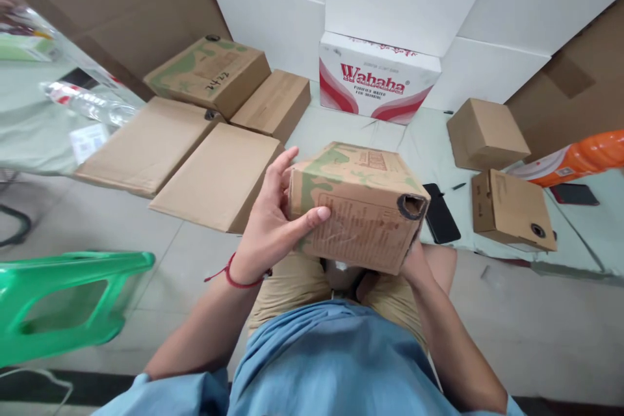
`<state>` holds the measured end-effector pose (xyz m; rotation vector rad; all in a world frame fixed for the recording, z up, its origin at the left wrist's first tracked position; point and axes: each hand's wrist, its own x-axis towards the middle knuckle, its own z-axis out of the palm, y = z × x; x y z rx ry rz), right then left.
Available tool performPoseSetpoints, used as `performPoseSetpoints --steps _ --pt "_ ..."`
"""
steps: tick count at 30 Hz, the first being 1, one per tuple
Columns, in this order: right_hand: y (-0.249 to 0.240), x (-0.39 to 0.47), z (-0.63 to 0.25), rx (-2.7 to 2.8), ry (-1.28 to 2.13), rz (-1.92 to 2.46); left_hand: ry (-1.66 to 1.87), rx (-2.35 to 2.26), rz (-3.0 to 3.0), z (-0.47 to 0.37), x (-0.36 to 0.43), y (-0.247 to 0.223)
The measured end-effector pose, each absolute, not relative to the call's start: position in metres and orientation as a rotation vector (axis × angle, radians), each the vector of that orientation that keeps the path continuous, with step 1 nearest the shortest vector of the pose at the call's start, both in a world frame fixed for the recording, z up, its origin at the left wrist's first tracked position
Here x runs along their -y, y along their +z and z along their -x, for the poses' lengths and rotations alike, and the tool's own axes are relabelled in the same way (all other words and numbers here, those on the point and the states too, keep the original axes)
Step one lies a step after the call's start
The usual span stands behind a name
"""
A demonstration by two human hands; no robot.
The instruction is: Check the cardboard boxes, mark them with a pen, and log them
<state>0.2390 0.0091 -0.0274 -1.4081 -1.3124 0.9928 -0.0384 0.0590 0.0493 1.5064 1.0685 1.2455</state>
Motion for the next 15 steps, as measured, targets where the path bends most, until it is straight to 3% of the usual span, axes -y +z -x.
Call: performPoseSetpoints --steps 5,11,15 --pt "-0.026 -0.015 -0.246 1.265 1.068 1.383 1.491 -1.147 -2.239 0.020 -0.053 0.056" --pt "-0.011 -0.021 -0.264 1.318 1.100 1.410 0.831 -0.939 -2.847 0.006 -0.052 0.076" --pt "-0.002 -0.043 -0.306 1.551 1.048 1.523 0.675 -1.078 -2.936 0.002 -0.058 0.084"
